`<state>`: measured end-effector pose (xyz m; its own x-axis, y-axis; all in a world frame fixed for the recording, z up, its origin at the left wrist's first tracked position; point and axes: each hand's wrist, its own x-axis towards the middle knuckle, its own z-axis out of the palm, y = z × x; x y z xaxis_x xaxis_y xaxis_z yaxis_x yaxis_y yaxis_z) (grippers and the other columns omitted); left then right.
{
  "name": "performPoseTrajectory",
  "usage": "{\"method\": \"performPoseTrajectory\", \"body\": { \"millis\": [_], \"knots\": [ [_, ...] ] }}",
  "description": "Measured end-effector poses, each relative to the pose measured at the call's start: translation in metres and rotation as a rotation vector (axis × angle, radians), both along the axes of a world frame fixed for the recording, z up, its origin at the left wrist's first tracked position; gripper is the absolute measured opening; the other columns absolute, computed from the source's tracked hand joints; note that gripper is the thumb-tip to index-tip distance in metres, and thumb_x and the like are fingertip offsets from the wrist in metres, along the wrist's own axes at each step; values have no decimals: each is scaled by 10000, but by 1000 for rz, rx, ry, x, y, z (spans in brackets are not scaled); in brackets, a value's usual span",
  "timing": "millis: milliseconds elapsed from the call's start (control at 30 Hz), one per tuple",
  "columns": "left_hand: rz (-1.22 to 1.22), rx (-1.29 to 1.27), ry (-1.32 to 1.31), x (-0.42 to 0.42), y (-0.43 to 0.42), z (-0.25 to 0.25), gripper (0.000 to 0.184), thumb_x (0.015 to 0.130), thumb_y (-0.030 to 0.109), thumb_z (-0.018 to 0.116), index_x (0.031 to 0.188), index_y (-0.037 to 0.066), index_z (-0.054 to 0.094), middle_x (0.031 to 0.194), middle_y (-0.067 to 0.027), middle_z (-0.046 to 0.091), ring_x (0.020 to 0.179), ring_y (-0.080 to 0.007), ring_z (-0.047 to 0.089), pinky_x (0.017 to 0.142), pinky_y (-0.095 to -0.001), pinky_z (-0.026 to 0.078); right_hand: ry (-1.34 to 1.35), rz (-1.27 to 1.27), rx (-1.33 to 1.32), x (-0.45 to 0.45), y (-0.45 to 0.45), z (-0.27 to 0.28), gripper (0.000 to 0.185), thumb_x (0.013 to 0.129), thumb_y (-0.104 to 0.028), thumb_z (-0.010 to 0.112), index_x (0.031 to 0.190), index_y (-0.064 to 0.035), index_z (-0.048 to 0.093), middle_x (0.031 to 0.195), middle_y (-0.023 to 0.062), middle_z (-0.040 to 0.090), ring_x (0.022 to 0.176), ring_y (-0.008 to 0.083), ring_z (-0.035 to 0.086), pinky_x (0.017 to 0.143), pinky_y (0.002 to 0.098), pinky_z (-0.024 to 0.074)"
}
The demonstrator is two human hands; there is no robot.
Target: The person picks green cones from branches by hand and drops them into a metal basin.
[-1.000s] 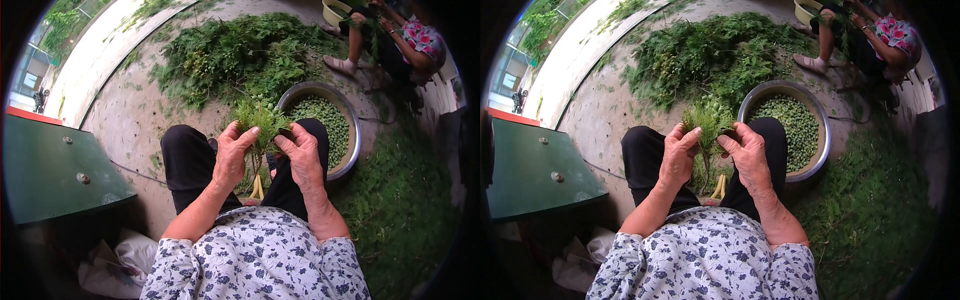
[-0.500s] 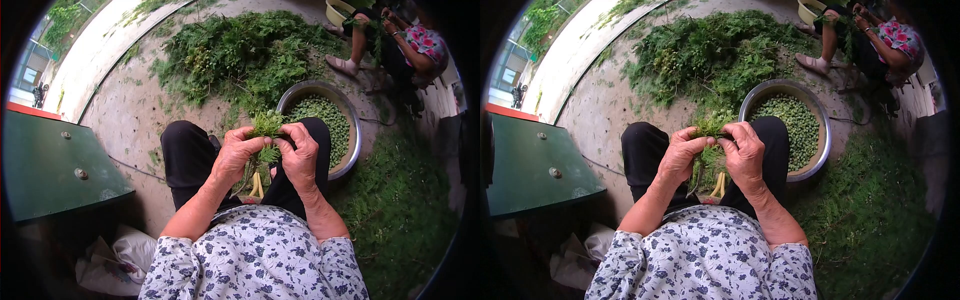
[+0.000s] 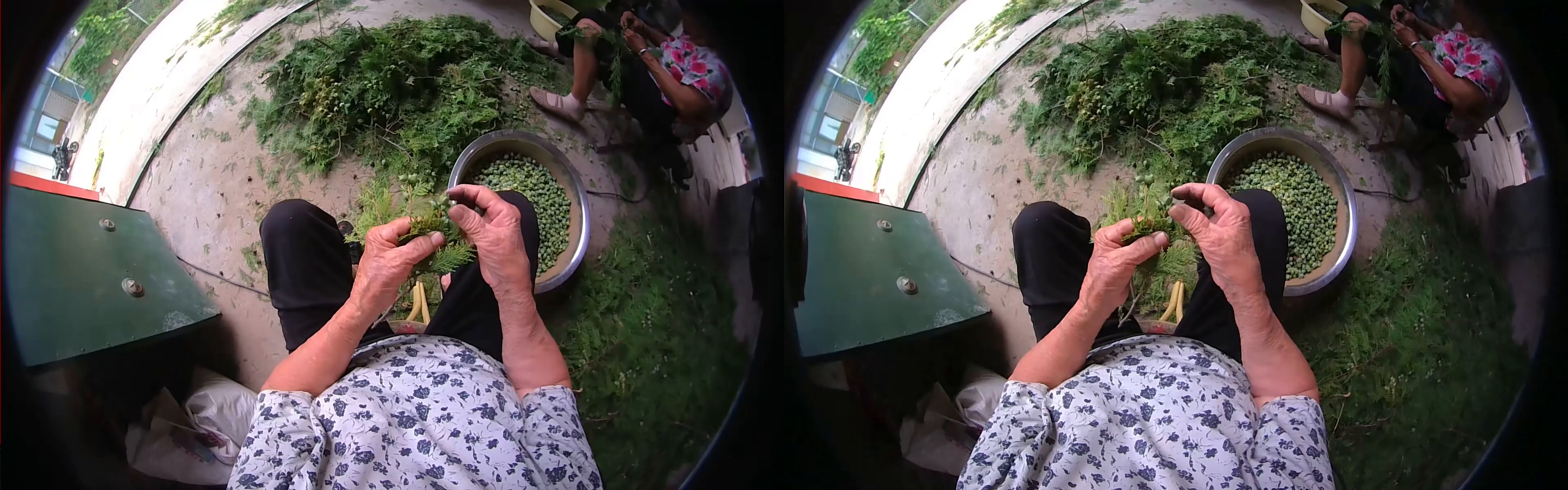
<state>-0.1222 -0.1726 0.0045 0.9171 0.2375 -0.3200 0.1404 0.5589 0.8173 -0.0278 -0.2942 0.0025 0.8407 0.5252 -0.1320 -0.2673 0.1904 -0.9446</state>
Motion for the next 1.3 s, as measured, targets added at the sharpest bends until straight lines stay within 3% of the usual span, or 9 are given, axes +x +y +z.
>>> {"method": "performPoseTrajectory", "body": {
  "millis": [233, 400, 500, 600, 733, 900, 1100, 1167, 1300],
  "knots": [
    [44, 86, 20, 5, 1, -3, 127, 774, 27, 660, 896, -6, 659, 806, -11, 640, 700, -59, 566, 635, -211, 463, -161, -40, -176, 3, 4, -17, 131, 815, -105, 641, 883, 3, 616, 772, -14, 572, 702, 42, 498, 620, 185, 411],
    [56, 68, 14, 6, -1, 0, 121, 766, 6, 656, 886, -13, 658, 795, -13, 639, 692, -63, 567, 628, -217, 468, 228, -64, 175, -1, 11, -24, 106, 869, -107, 570, 928, -18, 568, 761, 3, 568, 635, 41, 499, 571, 169, 418],
    [63, 40, 27, 4, -1, 0, 119, 754, -17, 653, 873, -19, 657, 786, -18, 637, 686, -67, 567, 623, -219, 470, 95, -154, 94, -1, 6, -13, 104, 882, -111, 550, 914, -12, 544, 741, 5, 558, 586, 37, 488, 507, 159, 407],
    [91, 219, -19, -3, 2, -5, 114, 785, 42, 643, 878, -23, 654, 714, -34, 632, 565, -78, 583, 479, -229, 499, 38, -222, 141, 25, -9, -14, 87, 887, -114, 534, 920, -34, 520, 775, 30, 570, 591, 54, 503, 430, 156, 349],
    [97, 215, 8, -2, 2, -3, 110, 779, 43, 649, 870, -16, 660, 701, -23, 631, 587, -62, 572, 512, -213, 480, 241, -71, 226, 13, -4, 6, 158, 882, -111, 543, 999, -6, 525, 708, 16, 535, 556, 46, 455, 480, 159, 344],
    [80, 230, 23, -4, -1, 2, 105, 773, 55, 661, 861, -3, 670, 691, 3, 625, 600, -31, 530, 530, -190, 435, 124, 135, 119, -3, 0, -1, 236, 821, -173, 641, 978, -23, 549, 689, -20, 520, 520, 30, 433, 432, 144, 303],
    [50, 557, 1, -6, 3, 2, 120, 746, 90, 691, 827, 8, 661, 642, 15, 594, 591, -12, 484, 525, -202, 402, 357, -29, 345, 5, 0, -15, 161, 865, -162, 582, 917, -14, 541, 725, 5, 525, 591, 64, 474, 482, 170, 344],
    [7, 725, 10, -11, 4, 5, 143, 739, 104, 695, 829, 3, 647, 640, -38, 601, 583, -48, 524, 542, -219, 421, 319, -73, 501, 22, -10, -20, 167, 896, -183, 531, 927, -19, 523, 775, 37, 522, 659, 96, 491, 501, 194, 360],
    [69, 953, -99, -10, 2, -1, 149, 733, 100, 691, 840, 7, 644, 684, -91, 624, 599, -132, 594, 564, -247, 450, 370, -129, 384, 17, -9, 14, 146, 887, -159, 544, 935, -23, 524, 794, 47, 539, 675, 104, 510, 526, 212, 378]
  ]
}}
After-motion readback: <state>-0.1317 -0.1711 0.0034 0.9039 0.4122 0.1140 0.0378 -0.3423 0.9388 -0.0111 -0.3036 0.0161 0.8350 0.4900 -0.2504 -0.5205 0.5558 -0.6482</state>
